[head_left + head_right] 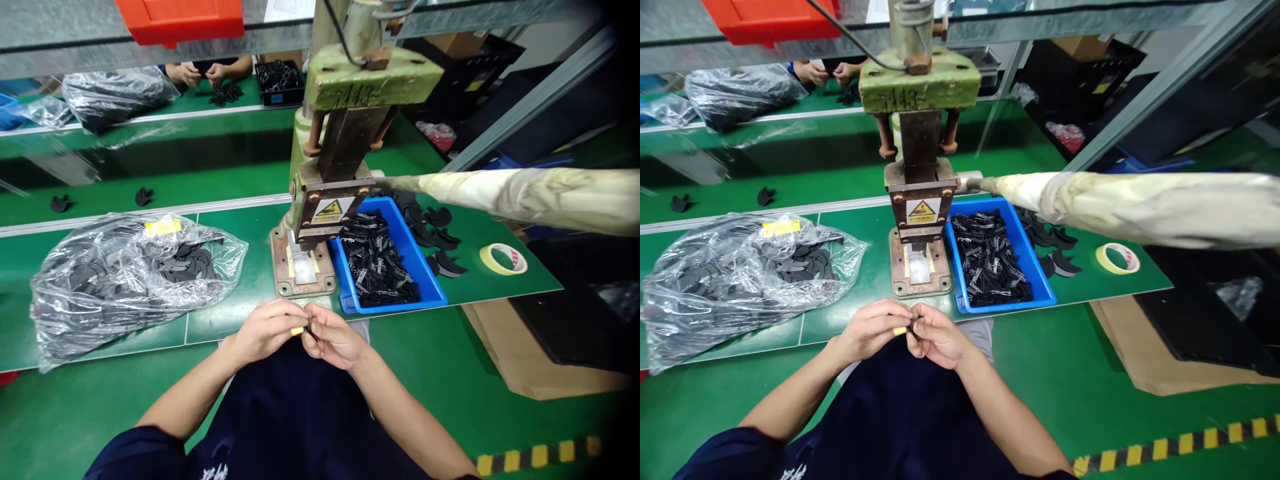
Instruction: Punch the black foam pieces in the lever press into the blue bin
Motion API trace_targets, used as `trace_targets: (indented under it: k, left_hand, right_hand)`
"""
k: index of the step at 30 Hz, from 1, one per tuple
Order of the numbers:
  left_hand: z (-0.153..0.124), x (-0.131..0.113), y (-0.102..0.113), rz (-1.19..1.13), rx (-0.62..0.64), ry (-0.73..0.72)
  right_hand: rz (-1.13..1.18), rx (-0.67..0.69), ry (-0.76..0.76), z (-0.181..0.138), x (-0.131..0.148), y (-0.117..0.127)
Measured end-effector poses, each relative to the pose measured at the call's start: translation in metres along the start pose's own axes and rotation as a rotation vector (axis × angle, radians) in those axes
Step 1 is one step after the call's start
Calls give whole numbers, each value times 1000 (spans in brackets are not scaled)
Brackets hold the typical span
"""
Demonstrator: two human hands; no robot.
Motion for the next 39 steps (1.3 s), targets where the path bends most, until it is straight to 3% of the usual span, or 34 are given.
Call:
trace_targets:
  k: [3,6,11,14,19,25,33,36,39]
  left_hand:
    - [2,-7,-1,-17,26,-48]
    - [4,-3,2,35,0,-18]
    - [18,49,20,339,-199,137]
    - [27,88,20,459,-225,172]
    - [32,124,7,576,-133,153]
    - [31,129,1,722,-24,106]
    - [33,138,-5,682,98,136]
    - [35,139,-7,669,111,150]
    - [36,139,-9,688,118,156]
  right_hand:
    - [62,36,-58,0,-6,-2]
    - [113,-27,-32,2,-4,6]
    - [162,-156,120,-6,13,25]
    - [156,-147,165,-17,22,25]
    - [151,-161,242,-34,34,29]
    - [133,-176,351,-47,52,41]
    - [40,-257,530,-55,90,58]
    - [-57,-416,762,-69,137,62]
    - [-231,-646,1263,-107,208,41]
Point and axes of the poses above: each hand's wrist, its own z-axis towards the middle knuckle, its own y-axis out of the back of the hand, x = y × z, the point moved 7 cm from there along z, towards the middle knuckle, and after that the axes turned 3 degrees about -x, right-handed, at the moved point
